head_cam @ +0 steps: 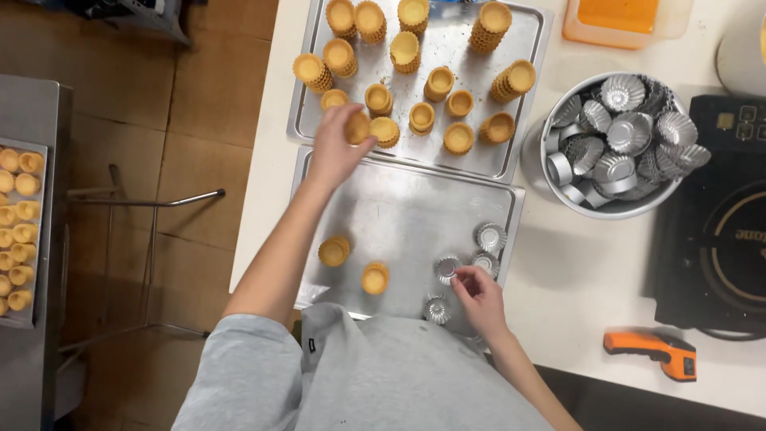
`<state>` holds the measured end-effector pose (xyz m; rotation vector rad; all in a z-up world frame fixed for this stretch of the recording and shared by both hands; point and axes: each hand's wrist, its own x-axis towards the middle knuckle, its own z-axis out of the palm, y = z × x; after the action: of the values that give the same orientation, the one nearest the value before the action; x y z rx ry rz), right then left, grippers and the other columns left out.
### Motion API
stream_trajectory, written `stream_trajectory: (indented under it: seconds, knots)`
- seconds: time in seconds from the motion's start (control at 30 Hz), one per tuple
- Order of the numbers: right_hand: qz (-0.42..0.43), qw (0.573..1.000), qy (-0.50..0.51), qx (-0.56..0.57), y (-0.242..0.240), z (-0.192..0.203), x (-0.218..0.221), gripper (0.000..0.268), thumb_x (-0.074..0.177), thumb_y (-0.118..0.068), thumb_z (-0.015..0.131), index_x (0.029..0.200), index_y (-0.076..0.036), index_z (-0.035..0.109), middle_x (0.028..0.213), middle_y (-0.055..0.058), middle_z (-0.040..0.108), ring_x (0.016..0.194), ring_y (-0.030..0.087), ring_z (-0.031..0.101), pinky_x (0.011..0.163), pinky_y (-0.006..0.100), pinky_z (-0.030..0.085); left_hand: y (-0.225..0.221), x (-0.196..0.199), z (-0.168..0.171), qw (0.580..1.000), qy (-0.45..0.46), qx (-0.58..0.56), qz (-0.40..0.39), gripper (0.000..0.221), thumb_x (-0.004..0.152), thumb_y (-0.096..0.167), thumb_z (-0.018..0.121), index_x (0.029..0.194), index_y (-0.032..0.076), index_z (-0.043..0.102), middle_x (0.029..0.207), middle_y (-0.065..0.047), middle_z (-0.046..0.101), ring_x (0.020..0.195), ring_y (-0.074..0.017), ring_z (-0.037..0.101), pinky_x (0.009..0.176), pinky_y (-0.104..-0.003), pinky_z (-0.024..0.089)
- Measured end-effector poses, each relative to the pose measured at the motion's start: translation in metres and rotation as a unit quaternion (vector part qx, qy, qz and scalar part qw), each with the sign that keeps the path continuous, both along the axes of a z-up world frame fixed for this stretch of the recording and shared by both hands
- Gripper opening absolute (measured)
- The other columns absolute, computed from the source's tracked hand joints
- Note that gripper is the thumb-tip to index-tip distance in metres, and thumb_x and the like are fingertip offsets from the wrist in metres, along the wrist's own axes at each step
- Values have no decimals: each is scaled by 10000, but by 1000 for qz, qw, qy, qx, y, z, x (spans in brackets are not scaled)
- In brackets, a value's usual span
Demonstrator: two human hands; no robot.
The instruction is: The recorder is organizing tart shells and metal molds on a tray in a bakery production area.
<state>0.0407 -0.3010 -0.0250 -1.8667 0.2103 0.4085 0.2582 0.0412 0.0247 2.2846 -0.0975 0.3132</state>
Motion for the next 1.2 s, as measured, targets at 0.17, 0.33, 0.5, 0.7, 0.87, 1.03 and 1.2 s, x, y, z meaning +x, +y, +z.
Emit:
stream_trajectory:
  seconds: [0.17,0.33,0.5,0.7,0.87,1.03,1.2]
  knots:
    - [6,999,-37,-2,11,8,-7,162,896,-131,758,1038,-62,721,771,-18,649,651,50,551,564,224,458,-37,31,28,993,31,-91,-64,514,804,184,860,1262,69,655,1220,-136,679,1150,-298,673,1003,-381,544]
    - [3,999,-41,-3,2,8,-14,139,905,-133,760,1012,-58,713,783,-27,655,649,46,550,565,221,454,-18,54,19,991,79,-107,-26,527,778,129,783,1286,86,648,1203,-107,672,1130,-267,688,1012,-355,547]
    - [-10,1000,-24,-9,-9,-3,-12,170,882,-126,761,1029,-56,712,787,-28,673,648,48,552,569,224,460,-7,37,-5,989,106,-19,-97,546,730,38,776,1263,77,665,1250,-127,604,1207,-316,607,1066,-375,496]
    - [-7,1000,-20,2,-10,-3,1,166,897,-136,756,1036,-54,713,779,-17,670,665,55,573,591,232,473,-16,32,-9,988,132,-11,-84,597,697,112,889,1248,87,659,1261,-114,580,1205,-320,586,1053,-388,481]
    - [-1,1000,-15,-3,-10,-5,5,168,895,-140,761,1030,-48,719,787,-16,670,669,60,577,593,235,476,-19,29,-14,991,110,0,-81,581,709,113,892,1243,88,663,1262,-109,579,1218,-319,579,1066,-388,478]
    - [0,1000,4,2,-12,-4,8,172,890,-142,762,1027,-47,721,791,-20,675,677,60,584,604,235,488,-59,29,-5,996,54,11,-64,583,742,148,902,1267,113,650,1293,-102,567,1254,-323,543,1105,-416,446]
    - [8,1000,-8,9,-8,0,13,180,899,-147,758,1043,-47,718,775,-18,665,671,63,579,611,234,486,-117,32,-7,988,36,28,-146,605,754,211,906,1294,172,635,1287,-66,574,1271,-300,529,1106,-429,446]
